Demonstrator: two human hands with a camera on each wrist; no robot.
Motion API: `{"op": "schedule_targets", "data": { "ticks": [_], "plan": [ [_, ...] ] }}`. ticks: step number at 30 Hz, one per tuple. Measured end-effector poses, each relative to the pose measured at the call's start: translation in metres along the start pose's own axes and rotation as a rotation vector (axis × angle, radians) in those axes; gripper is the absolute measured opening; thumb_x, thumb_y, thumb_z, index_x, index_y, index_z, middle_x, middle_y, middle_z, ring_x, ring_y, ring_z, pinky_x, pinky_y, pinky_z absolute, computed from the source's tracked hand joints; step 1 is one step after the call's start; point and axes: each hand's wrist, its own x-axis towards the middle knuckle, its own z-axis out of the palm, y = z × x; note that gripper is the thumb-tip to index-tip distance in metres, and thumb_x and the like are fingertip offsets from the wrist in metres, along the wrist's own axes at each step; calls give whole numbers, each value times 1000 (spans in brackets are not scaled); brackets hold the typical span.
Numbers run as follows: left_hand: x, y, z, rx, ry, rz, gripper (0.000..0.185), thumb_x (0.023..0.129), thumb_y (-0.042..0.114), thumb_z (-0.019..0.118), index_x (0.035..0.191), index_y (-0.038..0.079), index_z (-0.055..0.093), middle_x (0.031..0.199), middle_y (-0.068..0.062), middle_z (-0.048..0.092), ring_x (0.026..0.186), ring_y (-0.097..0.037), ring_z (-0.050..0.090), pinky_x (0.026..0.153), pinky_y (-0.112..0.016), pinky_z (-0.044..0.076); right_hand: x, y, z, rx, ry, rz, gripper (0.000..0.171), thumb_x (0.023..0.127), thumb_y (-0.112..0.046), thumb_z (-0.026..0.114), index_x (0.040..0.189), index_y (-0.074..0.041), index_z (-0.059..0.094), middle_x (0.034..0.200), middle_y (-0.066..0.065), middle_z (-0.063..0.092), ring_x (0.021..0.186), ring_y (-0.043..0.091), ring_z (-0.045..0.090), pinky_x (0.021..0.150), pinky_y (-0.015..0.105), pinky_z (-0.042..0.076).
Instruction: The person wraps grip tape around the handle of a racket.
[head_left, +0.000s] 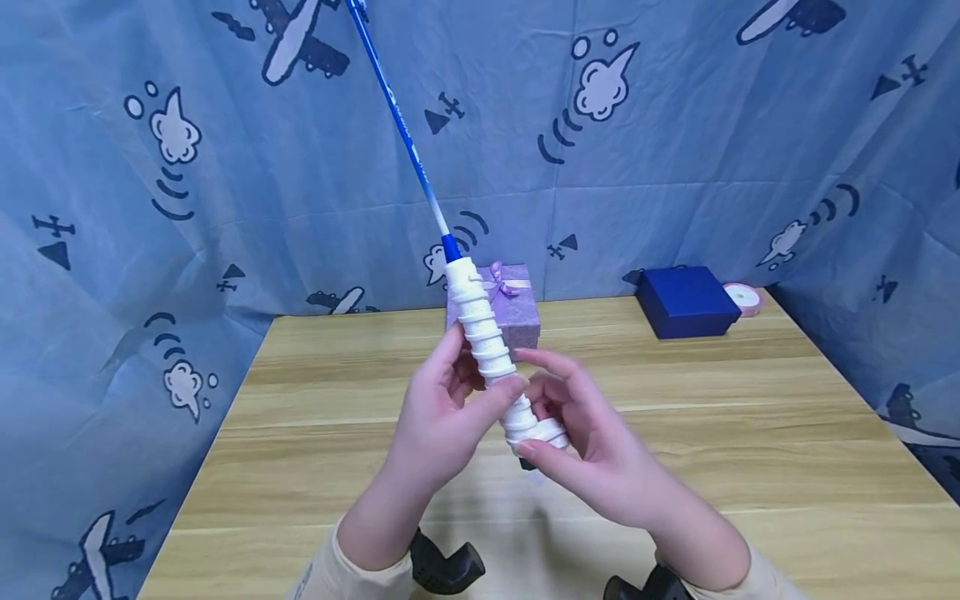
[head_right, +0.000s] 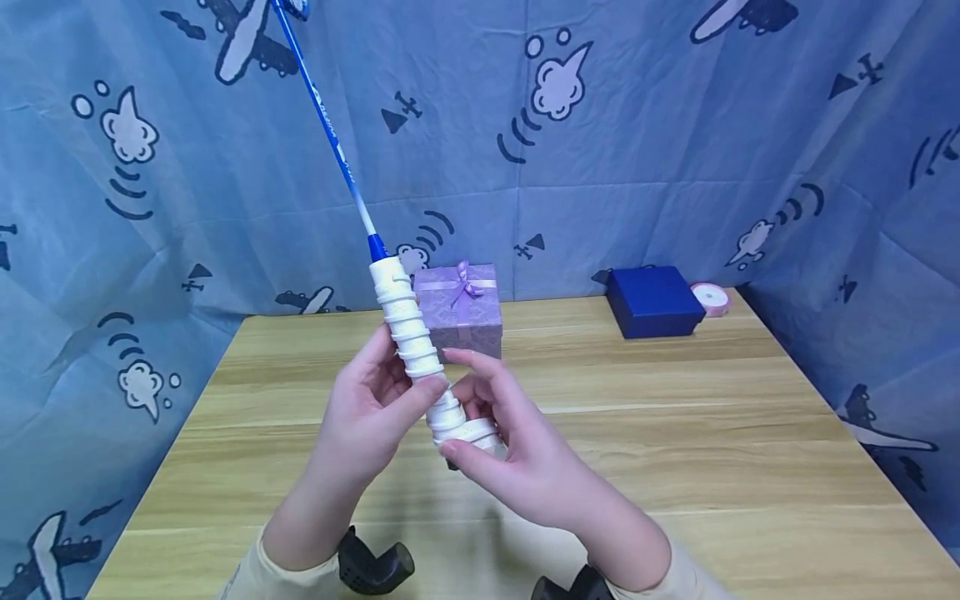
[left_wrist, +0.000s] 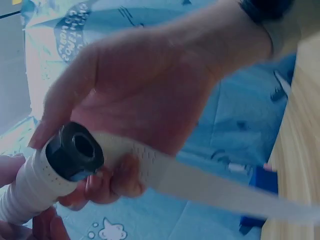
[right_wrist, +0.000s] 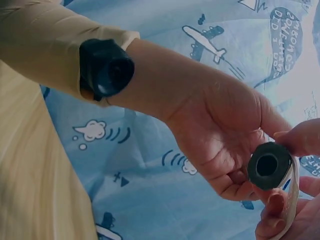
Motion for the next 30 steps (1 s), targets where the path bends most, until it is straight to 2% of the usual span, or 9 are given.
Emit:
{"op": "schedule_targets", "data": {
  "ticks": [4,9,12,16,18,20,23,27,30],
  "plan": [
    [0,1,0,-9,1,-9,54,94,-1,69,144,3,51,132,-16,60,111,-29,63,94,-30,59,0,1,1,-4,-5,14,78,91,17,64,156,-3,27,113,16,58,92,21,59,73,28,57],
    [0,0,-4,-77,-68,28,53,95,-5,62,145,-6,47,134,-24,56,106,-24,59,88,-23,57,0,2,-2,132,-94,8,78,94,18,57,159,0,18,117,21,60,96,21,59,78,28,57],
    [1,-1,-7,-131,-118,33,54,98,-4,56,149,-8,41,141,-25,51,112,-23,56,92,-22,55,1,2,-3,183,-141,-21,77,95,20,53,159,2,13,118,22,60,97,21,59,78,29,57],
    [2,-2,-10,-156,-198,23,54,102,0,48,153,-7,32,147,-25,44,121,-25,52,99,-25,54,1,2,-3,155,-140,-37,78,95,20,53,160,2,14,117,22,59,96,21,59,76,29,58],
    [1,-2,-10,-107,-209,29,52,104,1,47,153,-4,34,146,-23,45,119,-26,52,97,-25,55,1,1,-3,119,-117,-30,79,95,19,55,160,0,15,117,23,58,95,21,59,75,30,58],
    [1,-3,-9,-25,-179,47,48,104,3,51,150,-1,41,141,-19,49,112,-26,54,93,-24,55,1,1,-3,80,-86,-25,79,95,17,57,160,-1,16,117,23,58,94,22,59,75,29,58],
    [-1,-2,-4,75,-87,65,46,99,4,64,144,3,52,129,-13,57,102,-24,57,85,-24,57,1,1,-2,37,-47,-49,79,96,14,60,160,-1,18,118,23,58,93,22,60,74,30,59],
    [-2,0,2,95,-3,54,58,93,1,74,146,6,50,124,-10,64,98,-22,62,84,-26,58,1,2,-1,4,-14,-97,80,94,12,64,160,0,20,118,21,58,91,21,60,73,29,59],
    [-2,1,3,89,11,46,64,93,0,73,149,8,44,128,-9,66,101,-21,63,86,-27,57,1,3,-1,-20,4,-121,82,92,12,68,159,0,22,116,20,59,91,20,60,73,28,58]
  ]
}}
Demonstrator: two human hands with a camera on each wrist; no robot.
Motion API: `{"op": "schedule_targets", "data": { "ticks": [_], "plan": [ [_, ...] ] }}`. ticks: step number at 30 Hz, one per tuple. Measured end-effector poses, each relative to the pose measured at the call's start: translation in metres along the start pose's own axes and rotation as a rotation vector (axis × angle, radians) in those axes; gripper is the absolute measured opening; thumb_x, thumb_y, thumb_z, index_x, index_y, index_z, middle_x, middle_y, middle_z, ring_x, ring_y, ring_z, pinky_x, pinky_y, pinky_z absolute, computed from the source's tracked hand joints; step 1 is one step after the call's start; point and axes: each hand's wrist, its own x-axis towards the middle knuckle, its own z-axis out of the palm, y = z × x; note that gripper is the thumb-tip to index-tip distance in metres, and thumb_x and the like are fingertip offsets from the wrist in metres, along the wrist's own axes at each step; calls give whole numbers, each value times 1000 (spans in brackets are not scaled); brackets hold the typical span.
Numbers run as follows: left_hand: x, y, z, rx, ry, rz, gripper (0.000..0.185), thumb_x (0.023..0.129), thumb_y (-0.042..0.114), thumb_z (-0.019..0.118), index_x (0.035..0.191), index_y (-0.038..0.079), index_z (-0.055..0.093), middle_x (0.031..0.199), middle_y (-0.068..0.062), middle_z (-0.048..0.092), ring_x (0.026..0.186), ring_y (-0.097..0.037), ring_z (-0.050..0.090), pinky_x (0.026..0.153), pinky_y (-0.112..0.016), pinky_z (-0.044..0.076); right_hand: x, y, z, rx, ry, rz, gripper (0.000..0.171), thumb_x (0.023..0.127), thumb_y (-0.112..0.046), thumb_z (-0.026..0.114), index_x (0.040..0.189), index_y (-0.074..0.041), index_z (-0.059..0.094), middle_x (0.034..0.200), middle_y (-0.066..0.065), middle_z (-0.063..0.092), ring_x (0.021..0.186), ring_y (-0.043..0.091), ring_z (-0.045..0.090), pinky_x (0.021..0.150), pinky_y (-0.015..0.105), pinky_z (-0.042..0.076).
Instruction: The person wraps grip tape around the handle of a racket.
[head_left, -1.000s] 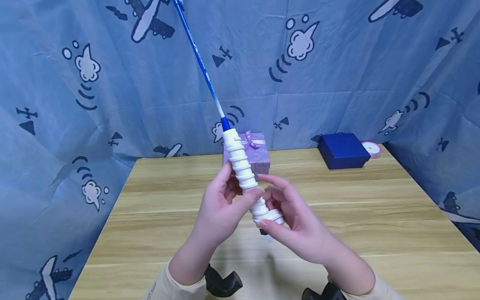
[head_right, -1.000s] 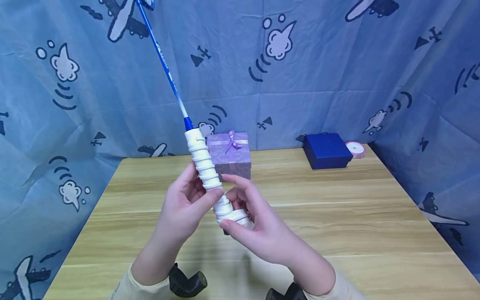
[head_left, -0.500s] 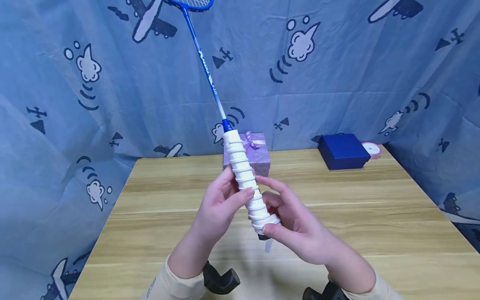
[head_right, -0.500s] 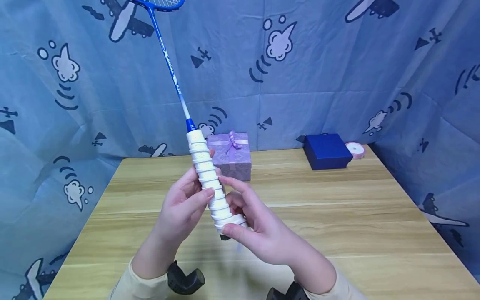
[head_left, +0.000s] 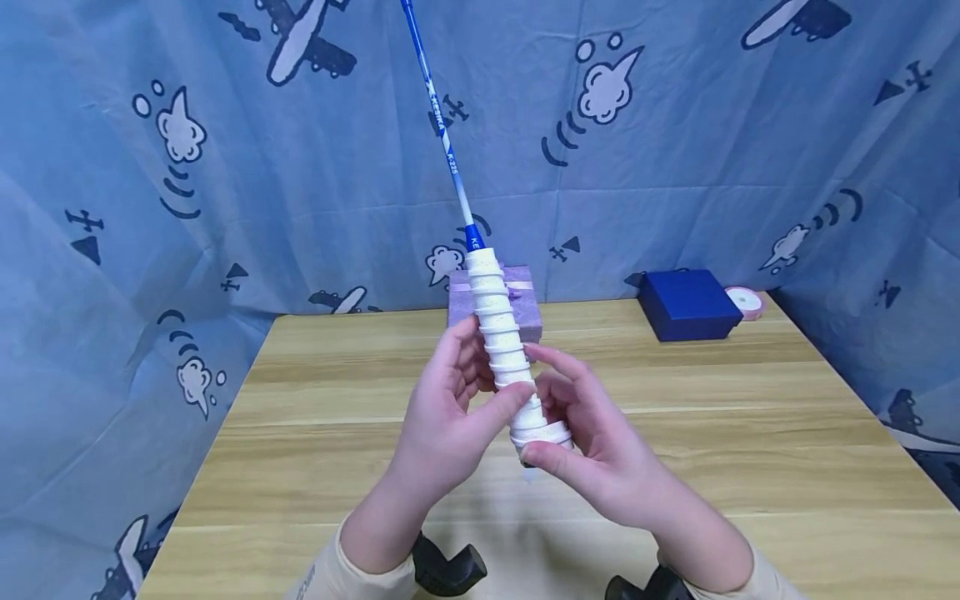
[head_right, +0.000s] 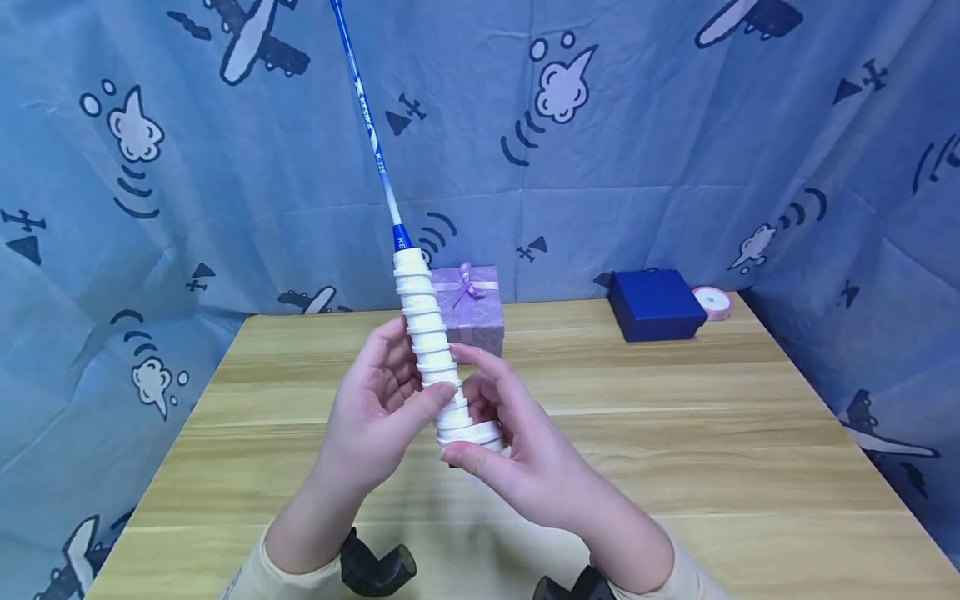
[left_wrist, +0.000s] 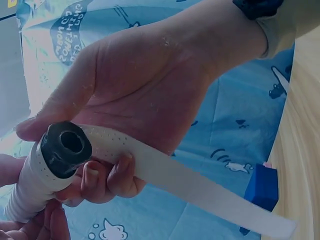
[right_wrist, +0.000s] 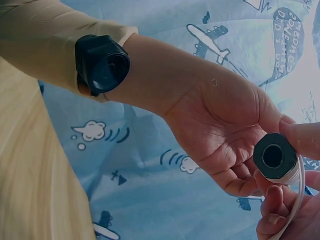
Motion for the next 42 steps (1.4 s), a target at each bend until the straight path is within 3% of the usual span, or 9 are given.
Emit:
{"op": "schedule_targets", "data": {
  "ticks": [3,10,16,19,22,28,32,36,42],
  "plan": [
    [0,0,-2,-4,-8,6,62,94,-1,70,150,7,44,130,-9,65,102,-21,62,87,-26,56,0,0,0,-26,1,-16,85,89,13,71,158,1,23,114,21,60,91,20,60,75,27,56],
    [2,-2,-6,-124,-61,18,61,96,-4,62,153,2,41,137,-18,61,114,-23,62,96,-26,56,1,-6,-6,-36,-71,83,84,92,16,65,160,-5,21,111,14,62,95,20,61,81,27,56],
    [3,-7,-10,-228,-137,65,62,99,-6,54,157,-3,33,144,-28,53,115,-22,59,98,-24,53,1,-4,-9,162,-170,67,79,97,20,51,162,-1,10,119,19,66,107,20,65,85,32,60],
    [3,-8,-12,-237,-180,87,63,100,-5,50,159,-3,28,145,-30,49,114,-20,57,99,-24,52,2,-3,-9,279,-188,66,77,98,20,46,162,0,6,130,17,63,115,20,64,90,34,61],
    [2,-7,-10,-221,-192,79,64,101,-4,49,160,1,24,148,-26,50,119,-23,55,102,-25,50,3,-3,-9,322,-182,46,78,98,21,46,161,2,5,134,13,60,114,19,63,88,33,61],
    [1,-2,-2,-97,-77,5,63,94,0,68,146,7,33,137,-15,62,118,-25,59,92,-27,51,1,-6,-6,170,-120,87,81,95,20,55,161,-1,13,129,15,62,103,22,64,81,33,61],
    [2,-1,-1,-91,-14,-40,67,90,-2,73,148,8,40,134,-14,60,111,-25,61,89,-25,55,1,-6,-4,54,-80,124,82,94,18,60,161,-5,18,123,19,64,95,22,65,81,30,59],
    [2,0,-2,-86,-16,-31,64,92,-3,70,150,7,45,132,-15,61,108,-24,61,89,-25,56,1,-4,-4,39,-87,104,82,94,19,59,161,-3,18,116,19,64,93,22,64,79,30,59],
    [2,-1,-6,-147,-78,0,62,96,-5,63,153,2,42,135,-20,59,111,-24,60,95,-25,57,1,-1,-6,47,-113,32,79,93,21,57,159,2,18,110,16,62,94,21,62,83,29,57]
  ]
}}
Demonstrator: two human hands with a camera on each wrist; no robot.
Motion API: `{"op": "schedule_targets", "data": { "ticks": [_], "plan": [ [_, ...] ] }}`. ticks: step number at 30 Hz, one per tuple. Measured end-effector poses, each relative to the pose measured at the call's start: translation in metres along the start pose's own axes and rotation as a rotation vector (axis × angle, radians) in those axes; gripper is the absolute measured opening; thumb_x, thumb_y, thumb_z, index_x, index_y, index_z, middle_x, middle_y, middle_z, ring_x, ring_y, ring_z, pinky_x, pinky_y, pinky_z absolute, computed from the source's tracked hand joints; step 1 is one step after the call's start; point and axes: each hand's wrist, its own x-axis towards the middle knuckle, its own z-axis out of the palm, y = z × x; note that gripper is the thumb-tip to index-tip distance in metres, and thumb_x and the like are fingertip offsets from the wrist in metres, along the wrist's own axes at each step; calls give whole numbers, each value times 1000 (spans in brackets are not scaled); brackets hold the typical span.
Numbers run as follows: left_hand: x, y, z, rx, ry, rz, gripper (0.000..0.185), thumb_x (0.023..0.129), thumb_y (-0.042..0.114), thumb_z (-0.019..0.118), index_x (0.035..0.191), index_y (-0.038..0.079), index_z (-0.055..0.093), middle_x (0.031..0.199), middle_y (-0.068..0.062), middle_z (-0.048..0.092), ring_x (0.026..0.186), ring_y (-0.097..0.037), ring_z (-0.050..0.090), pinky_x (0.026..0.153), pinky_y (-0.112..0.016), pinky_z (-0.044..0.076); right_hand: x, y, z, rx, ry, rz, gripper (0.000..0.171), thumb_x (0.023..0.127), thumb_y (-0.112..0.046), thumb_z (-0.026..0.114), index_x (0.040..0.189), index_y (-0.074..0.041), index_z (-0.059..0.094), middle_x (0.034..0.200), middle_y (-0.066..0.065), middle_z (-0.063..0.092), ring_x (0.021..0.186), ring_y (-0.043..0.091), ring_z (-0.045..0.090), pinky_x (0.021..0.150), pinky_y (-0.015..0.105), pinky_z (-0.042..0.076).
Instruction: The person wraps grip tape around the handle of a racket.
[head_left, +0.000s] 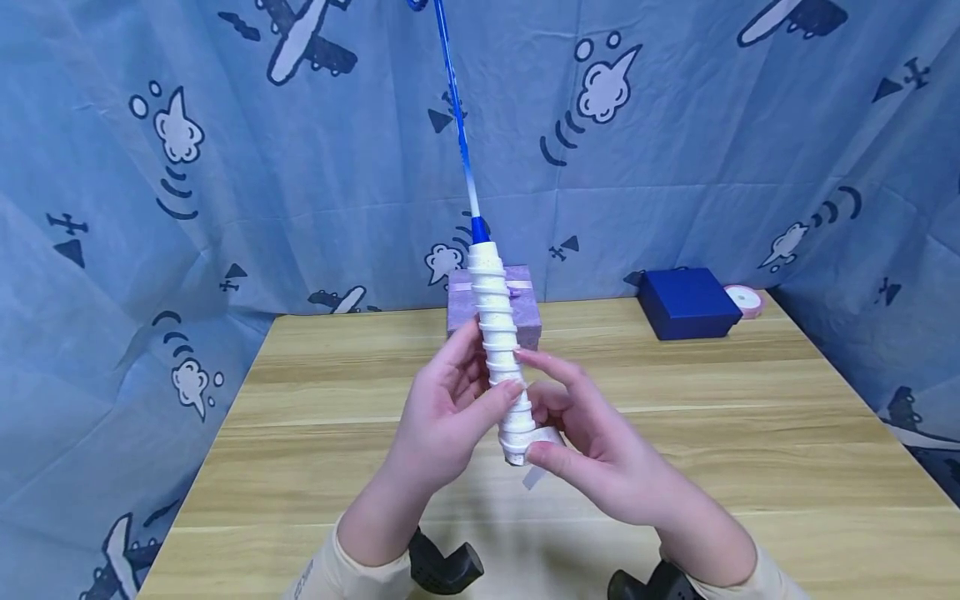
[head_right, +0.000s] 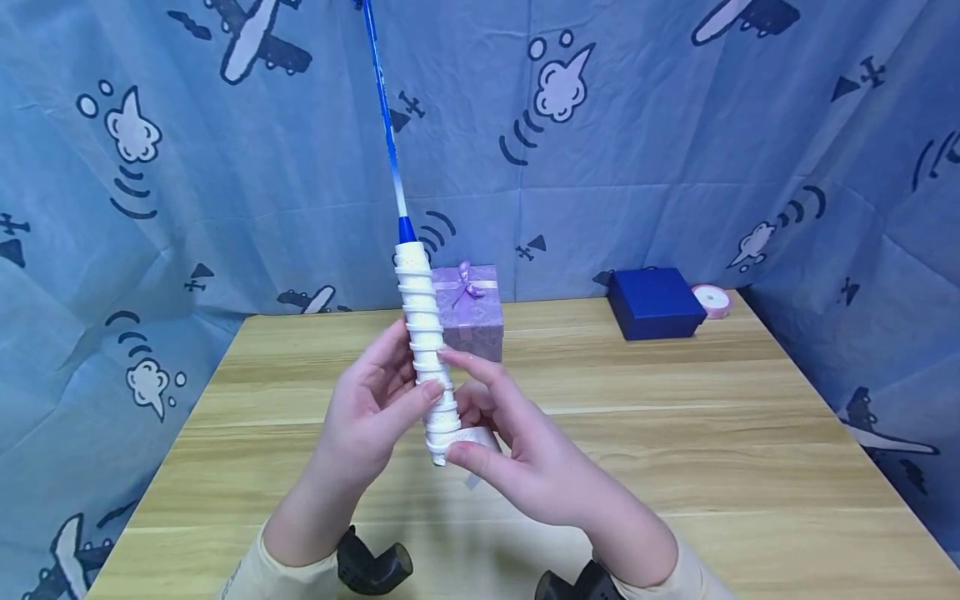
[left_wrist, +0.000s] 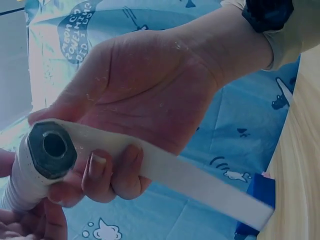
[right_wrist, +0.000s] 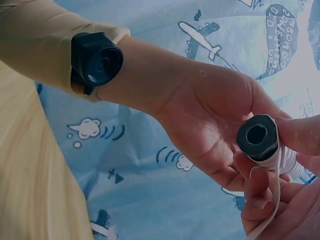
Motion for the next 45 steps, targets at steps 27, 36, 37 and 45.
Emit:
{"op": "schedule_targets", "data": {
  "ticks": [27,36,37,45],
  "plan": [
    [3,-2,-4,10,17,25,72,92,-8,65,157,5,36,136,-21,55,114,-25,55,95,-23,53,3,-3,1,-17,109,38,90,87,19,69,159,-1,18,110,17,63,99,21,64,89,26,58],
    [2,2,1,169,97,-15,76,88,-3,77,154,11,44,128,-12,61,102,-25,64,85,-29,61,4,-2,6,-156,152,100,89,86,14,75,158,-11,30,112,13,66,98,20,66,89,24,58],
    [2,2,1,170,102,-17,74,88,-4,77,153,10,45,128,-12,62,102,-25,64,84,-29,62,4,-2,6,-165,155,101,89,85,13,75,158,-11,31,111,13,66,97,20,66,89,24,58],
    [2,0,-2,85,56,-3,65,91,-7,69,151,6,48,133,-14,60,103,-24,63,84,-29,62,1,-4,-1,-206,132,108,90,82,11,80,157,-11,35,104,7,60,82,16,56,66,24,53]
  ]
}}
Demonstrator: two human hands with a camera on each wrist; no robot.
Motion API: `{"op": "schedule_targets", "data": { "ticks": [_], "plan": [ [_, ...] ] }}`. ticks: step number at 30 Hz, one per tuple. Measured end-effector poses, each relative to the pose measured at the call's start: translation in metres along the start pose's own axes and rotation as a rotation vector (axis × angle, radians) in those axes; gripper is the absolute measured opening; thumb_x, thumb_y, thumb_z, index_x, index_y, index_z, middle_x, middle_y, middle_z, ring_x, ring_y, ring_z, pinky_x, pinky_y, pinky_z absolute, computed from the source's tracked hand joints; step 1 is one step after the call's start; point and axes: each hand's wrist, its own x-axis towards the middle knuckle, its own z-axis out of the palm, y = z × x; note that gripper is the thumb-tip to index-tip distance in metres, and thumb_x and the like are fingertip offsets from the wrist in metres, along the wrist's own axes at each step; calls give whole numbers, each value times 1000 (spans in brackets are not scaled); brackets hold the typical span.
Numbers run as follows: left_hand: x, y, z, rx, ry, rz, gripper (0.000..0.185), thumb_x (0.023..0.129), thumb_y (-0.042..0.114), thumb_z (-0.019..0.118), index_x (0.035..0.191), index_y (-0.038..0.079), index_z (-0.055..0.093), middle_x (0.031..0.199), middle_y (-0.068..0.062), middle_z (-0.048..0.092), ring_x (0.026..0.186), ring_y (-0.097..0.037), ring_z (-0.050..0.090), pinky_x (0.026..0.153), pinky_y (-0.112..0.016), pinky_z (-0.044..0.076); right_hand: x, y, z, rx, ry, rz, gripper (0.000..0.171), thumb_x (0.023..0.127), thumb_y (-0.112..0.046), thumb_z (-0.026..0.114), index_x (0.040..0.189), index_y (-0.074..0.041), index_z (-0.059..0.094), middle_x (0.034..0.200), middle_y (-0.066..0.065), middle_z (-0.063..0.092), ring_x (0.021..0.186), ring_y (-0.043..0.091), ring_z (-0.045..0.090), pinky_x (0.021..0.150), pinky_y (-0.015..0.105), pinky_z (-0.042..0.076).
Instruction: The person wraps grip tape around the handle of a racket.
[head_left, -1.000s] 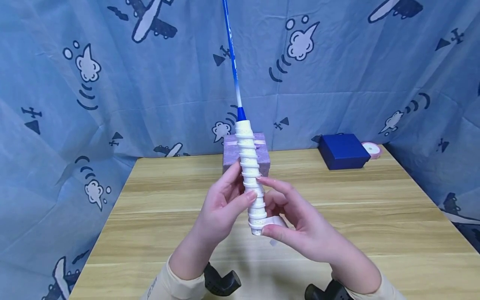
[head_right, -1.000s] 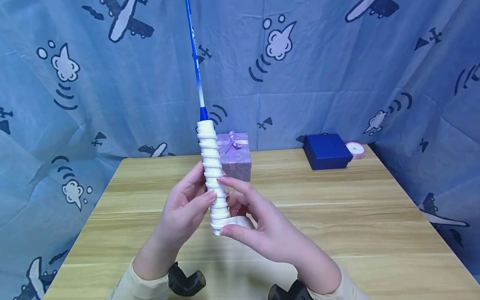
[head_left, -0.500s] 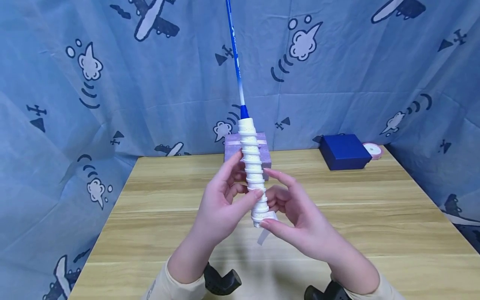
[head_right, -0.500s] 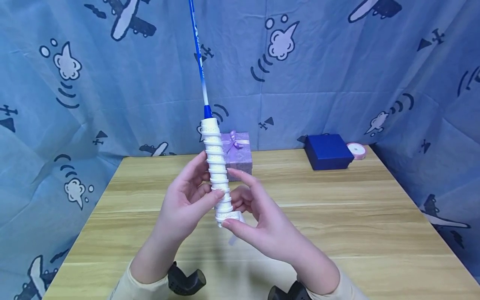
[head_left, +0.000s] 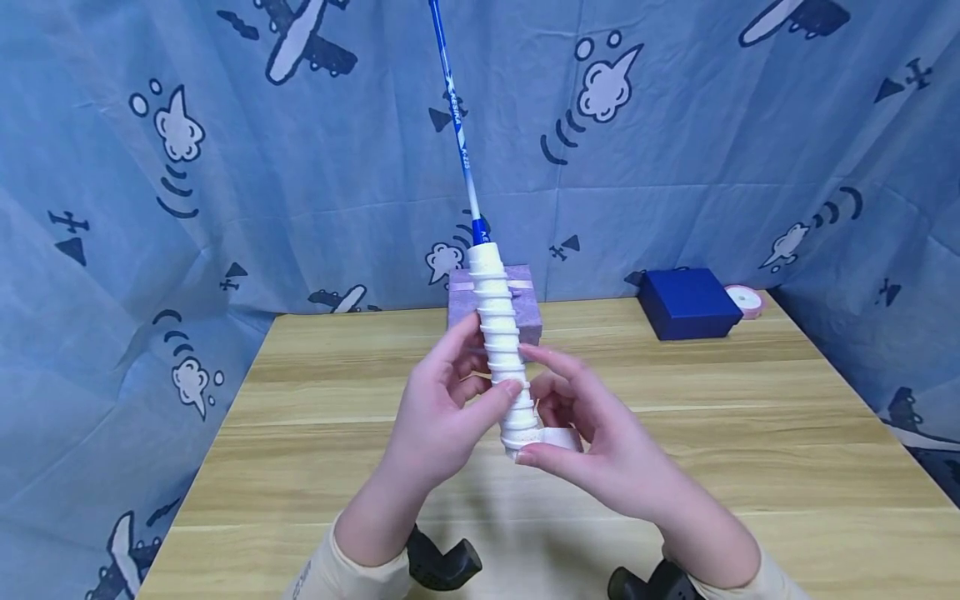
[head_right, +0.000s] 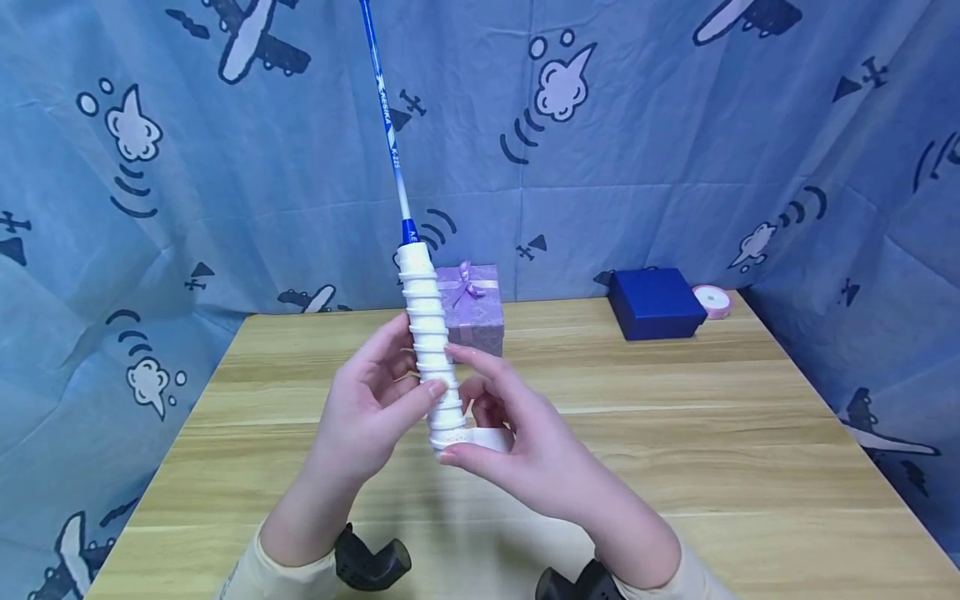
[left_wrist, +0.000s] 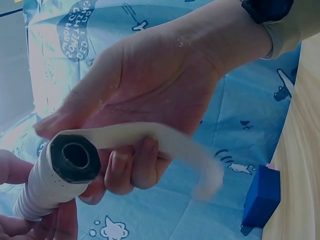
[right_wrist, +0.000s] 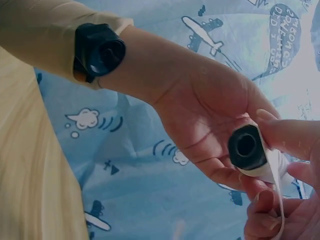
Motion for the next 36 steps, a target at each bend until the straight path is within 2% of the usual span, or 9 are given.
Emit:
{"op": "schedule_targets", "data": {
  "ticks": [3,7,11,15,18,23,32,36],
  "plan": [
    [0,-1,-1,-29,-17,-1,65,91,-7,67,152,5,47,134,-17,59,104,-24,62,85,-28,61,-1,-1,-3,-39,-20,-2,89,83,7,81,157,-12,36,102,4,57,76,16,50,58,27,46],
    [-1,-1,-1,-36,-21,-6,64,92,-6,66,152,3,46,135,-18,58,104,-24,60,86,-27,61,-2,-2,-6,-58,-38,20,87,85,4,81,158,-14,37,102,2,56,77,16,52,61,27,48],
    [-1,0,-3,-51,-27,-12,66,92,-7,64,154,1,44,137,-19,57,106,-23,60,89,-27,61,-2,-2,-7,-23,-58,25,86,87,6,78,158,-14,36,96,2,59,75,15,57,60,24,50],
    [0,-1,-4,-60,-40,-12,66,92,-7,63,154,-1,42,137,-20,56,109,-23,60,92,-27,60,-2,-1,-7,31,-83,-18,80,89,12,72,158,-8,35,88,2,62,71,14,58,55,25,48],
    [0,-2,-5,-71,-59,-7,65,92,-7,62,154,-2,41,138,-22,55,110,-24,60,94,-28,60,-2,-1,-8,63,-93,-52,76,90,17,67,156,-2,35,88,4,62,73,16,59,60,28,51],
    [1,-3,-6,-80,-87,4,65,94,-7,61,155,-2,39,140,-22,54,113,-25,59,97,-30,59,-3,-2,-8,72,-89,-59,72,89,19,66,153,1,38,90,4,62,78,17,61,67,29,54],
    [1,-4,-5,-119,-113,16,65,94,-10,58,155,-6,37,141,-26,52,115,-23,59,100,-32,58,-2,-2,-9,104,-63,-44,70,88,20,67,150,1,41,90,6,62,79,18,62,69,29,56],
    [1,-4,-6,-158,-118,8,67,95,-9,56,157,-4,34,144,-28,51,120,-24,59,103,-31,56,0,0,-8,175,-58,-8,71,87,20,67,150,1,39,101,12,61,92,19,62,79,28,58]
  ]
}}
